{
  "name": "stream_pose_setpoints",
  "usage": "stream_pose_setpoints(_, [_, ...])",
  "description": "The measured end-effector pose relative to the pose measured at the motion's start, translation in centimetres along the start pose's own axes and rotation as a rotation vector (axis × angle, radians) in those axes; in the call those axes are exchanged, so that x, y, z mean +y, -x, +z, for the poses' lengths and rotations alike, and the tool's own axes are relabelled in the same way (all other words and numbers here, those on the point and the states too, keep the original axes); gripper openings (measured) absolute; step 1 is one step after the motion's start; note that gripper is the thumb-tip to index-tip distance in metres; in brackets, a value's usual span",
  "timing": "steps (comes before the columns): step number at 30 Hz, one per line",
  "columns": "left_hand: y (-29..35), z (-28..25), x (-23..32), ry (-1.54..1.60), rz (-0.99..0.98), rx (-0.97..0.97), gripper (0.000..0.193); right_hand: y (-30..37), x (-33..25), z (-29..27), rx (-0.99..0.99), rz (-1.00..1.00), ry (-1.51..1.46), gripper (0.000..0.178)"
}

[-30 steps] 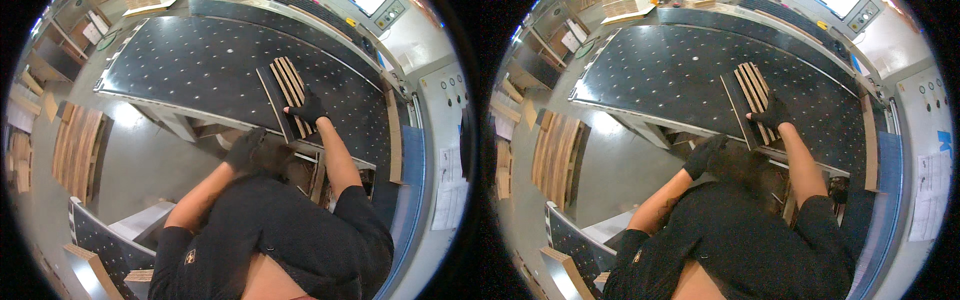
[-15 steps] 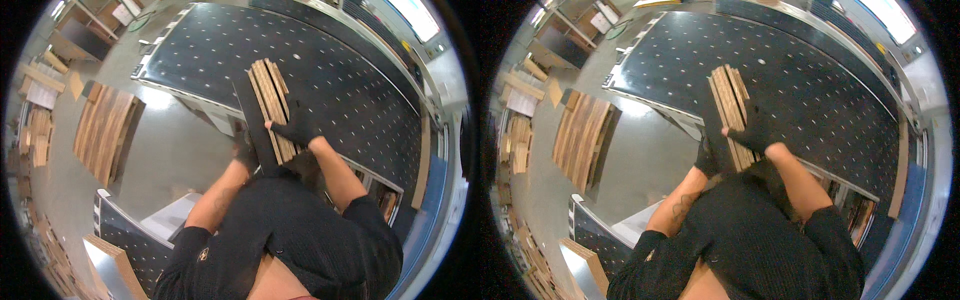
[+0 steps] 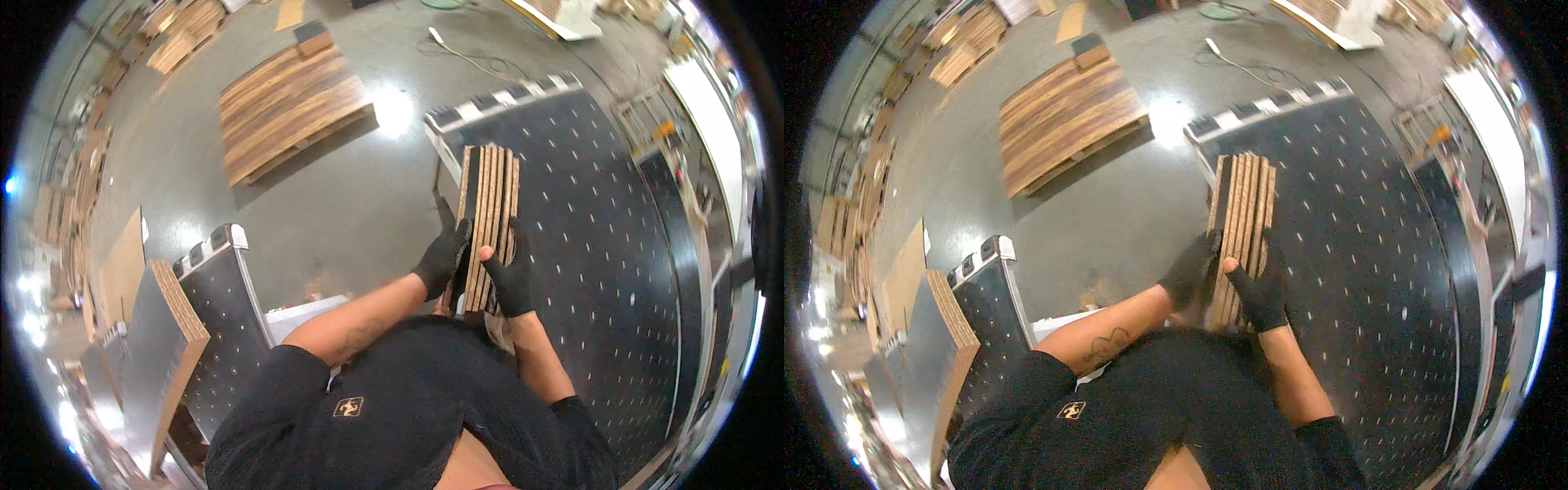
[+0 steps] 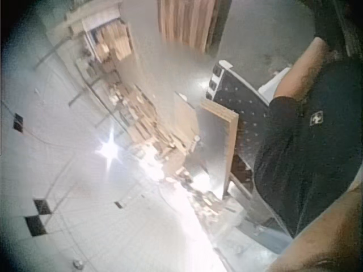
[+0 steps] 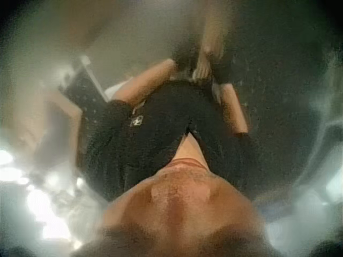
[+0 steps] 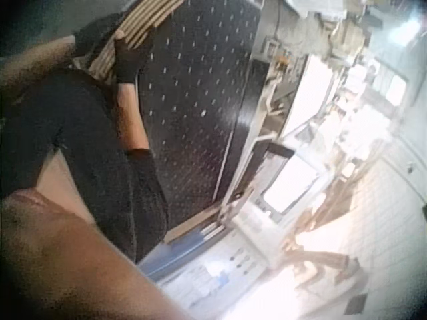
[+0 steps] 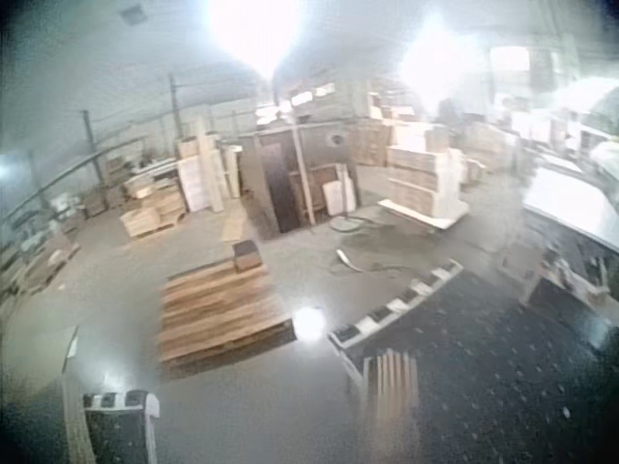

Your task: The person picks up several wooden strips and moves them to a stack, then picks up a larger square black panel and places it onto a wooden board on the floor.

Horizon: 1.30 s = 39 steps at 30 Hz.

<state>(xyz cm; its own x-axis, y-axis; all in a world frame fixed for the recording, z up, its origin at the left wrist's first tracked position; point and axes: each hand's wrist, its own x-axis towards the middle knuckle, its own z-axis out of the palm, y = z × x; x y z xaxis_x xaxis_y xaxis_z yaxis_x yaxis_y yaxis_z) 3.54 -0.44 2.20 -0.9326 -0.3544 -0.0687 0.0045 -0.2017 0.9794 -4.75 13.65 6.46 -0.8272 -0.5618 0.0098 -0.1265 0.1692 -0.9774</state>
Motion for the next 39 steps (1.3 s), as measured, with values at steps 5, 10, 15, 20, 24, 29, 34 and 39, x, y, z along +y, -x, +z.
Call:
stream_pose_setpoints(5, [-4.6,-9.5,0.5,-0.294,0.089,0.148,0.066,-8.9,0.4,7.9,-0.042,-0.003,-0.029,0.101])
stream_pose_setpoints(10, [-11.0,-20.3,4.2,0.196,-0.172,0.230,0.067,-17.3,-1.1,17.9,-0.168,0.000,-0.134,0.093])
stream_pose_setpoints(15, [-16.1,-29.1,9.7,-0.129,-0.227,0.372,0.065,-25.0,-3.6,25.7,-0.189,0.120,-0.201,0.095])
stream_pose_setpoints(20, [-22.6,-36.6,11.1,-0.201,-0.274,0.373,0.066,-33.7,-3.9,31.9,-0.219,0.088,-0.141,0.094])
stream_pose_setpoints(24, [-29.8,-43.6,10.5,-0.300,-0.243,0.324,0.068,-42.1,-4.0,36.4,-0.321,0.150,-0.156,0.097])
stream_pose_setpoints(29, [-36.3,-51.1,13.2,-0.153,-0.344,0.476,0.063,-54.8,-5.5,43.6,-0.490,0.012,-0.085,0.092])
stream_pose_setpoints(34, [-39.9,-56.2,17.9,-0.336,-0.083,0.918,0.050,-64.7,-9.6,51.0,-0.870,-0.162,-0.051,0.103])
stream_pose_setpoints(39, [-39.3,-61.8,19.5,0.130,-0.018,1.216,0.053,-69.2,-11.8,62.4,-1.110,-0.390,0.226,0.106])
